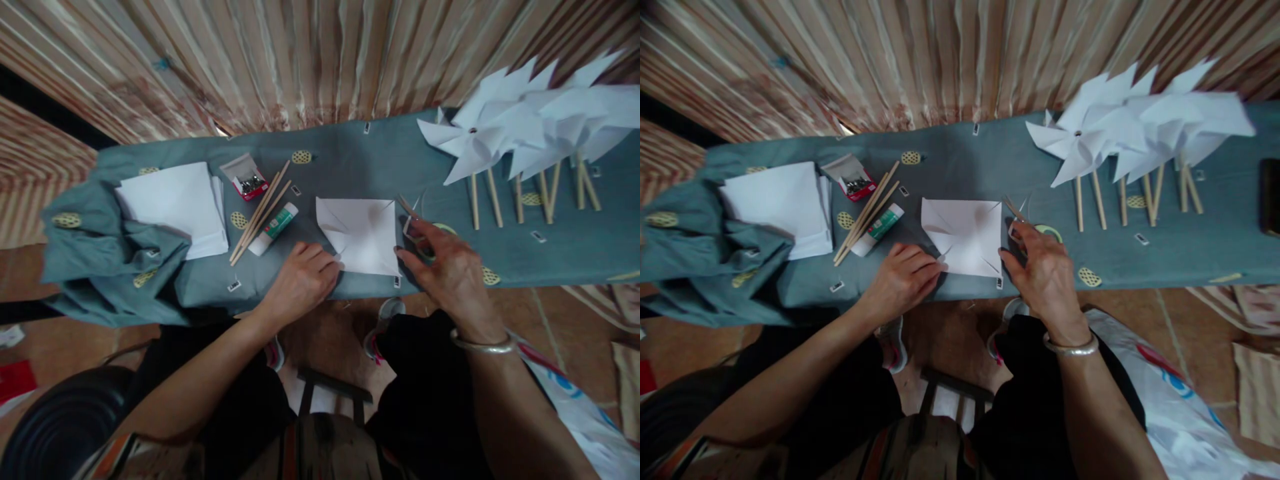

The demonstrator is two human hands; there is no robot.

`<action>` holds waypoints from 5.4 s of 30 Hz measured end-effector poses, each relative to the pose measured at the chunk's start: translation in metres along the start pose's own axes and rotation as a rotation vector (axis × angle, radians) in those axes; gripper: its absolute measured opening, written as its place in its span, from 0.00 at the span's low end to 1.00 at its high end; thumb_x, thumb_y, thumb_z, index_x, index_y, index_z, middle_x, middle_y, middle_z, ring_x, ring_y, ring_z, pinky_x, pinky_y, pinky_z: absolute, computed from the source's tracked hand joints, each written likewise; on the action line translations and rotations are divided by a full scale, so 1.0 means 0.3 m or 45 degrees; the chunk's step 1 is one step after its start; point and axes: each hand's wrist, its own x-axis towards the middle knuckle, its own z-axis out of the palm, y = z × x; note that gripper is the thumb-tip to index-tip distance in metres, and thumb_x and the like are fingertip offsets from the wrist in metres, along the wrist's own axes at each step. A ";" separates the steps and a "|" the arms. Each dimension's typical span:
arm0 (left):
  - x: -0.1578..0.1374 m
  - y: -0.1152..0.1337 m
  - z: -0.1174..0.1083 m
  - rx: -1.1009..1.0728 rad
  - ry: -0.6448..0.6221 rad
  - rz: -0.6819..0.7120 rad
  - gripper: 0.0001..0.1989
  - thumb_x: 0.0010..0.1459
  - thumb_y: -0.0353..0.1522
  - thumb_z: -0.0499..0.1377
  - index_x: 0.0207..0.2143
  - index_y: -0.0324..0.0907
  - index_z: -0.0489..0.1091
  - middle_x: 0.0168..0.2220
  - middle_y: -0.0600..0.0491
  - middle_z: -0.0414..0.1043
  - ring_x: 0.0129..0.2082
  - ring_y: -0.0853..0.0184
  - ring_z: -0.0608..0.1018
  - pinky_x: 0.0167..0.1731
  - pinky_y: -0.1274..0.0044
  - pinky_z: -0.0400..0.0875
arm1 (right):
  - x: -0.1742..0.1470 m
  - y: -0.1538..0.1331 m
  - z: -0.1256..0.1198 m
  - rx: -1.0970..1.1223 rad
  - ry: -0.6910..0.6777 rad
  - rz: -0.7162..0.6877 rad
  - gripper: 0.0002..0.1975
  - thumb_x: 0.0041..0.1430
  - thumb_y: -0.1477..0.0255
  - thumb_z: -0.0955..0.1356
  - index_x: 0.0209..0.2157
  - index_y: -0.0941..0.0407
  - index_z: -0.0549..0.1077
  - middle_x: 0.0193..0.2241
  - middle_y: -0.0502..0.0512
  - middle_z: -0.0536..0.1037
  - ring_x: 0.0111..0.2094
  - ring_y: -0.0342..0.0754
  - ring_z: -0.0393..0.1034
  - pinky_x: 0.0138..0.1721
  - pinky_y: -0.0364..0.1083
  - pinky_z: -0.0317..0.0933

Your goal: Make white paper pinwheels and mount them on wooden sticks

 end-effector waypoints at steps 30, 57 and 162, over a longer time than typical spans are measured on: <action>-0.016 0.026 0.042 -0.402 0.061 -0.053 0.15 0.65 0.27 0.52 0.53 0.38 0.68 0.45 0.46 0.75 0.45 0.63 0.76 0.46 0.69 0.74 | 0.028 -0.124 0.108 0.582 -0.142 0.137 0.10 0.58 0.67 0.68 0.38 0.54 0.80 0.35 0.54 0.83 0.35 0.51 0.77 0.40 0.50 0.70; 0.000 0.024 0.077 -0.614 0.112 -0.237 0.12 0.65 0.28 0.53 0.46 0.37 0.74 0.41 0.47 0.77 0.41 0.65 0.76 0.43 0.71 0.75 | 0.022 -0.177 0.120 -0.081 -0.074 -0.302 0.13 0.67 0.70 0.61 0.41 0.57 0.76 0.35 0.58 0.80 0.40 0.55 0.70 0.44 0.53 0.63; 0.034 0.064 0.047 -0.155 0.017 0.050 0.09 0.65 0.31 0.53 0.40 0.37 0.72 0.37 0.48 0.75 0.38 0.63 0.76 0.39 0.72 0.72 | -0.024 -0.038 0.009 0.012 0.037 0.086 0.14 0.61 0.67 0.65 0.44 0.56 0.78 0.37 0.60 0.83 0.39 0.56 0.78 0.44 0.54 0.70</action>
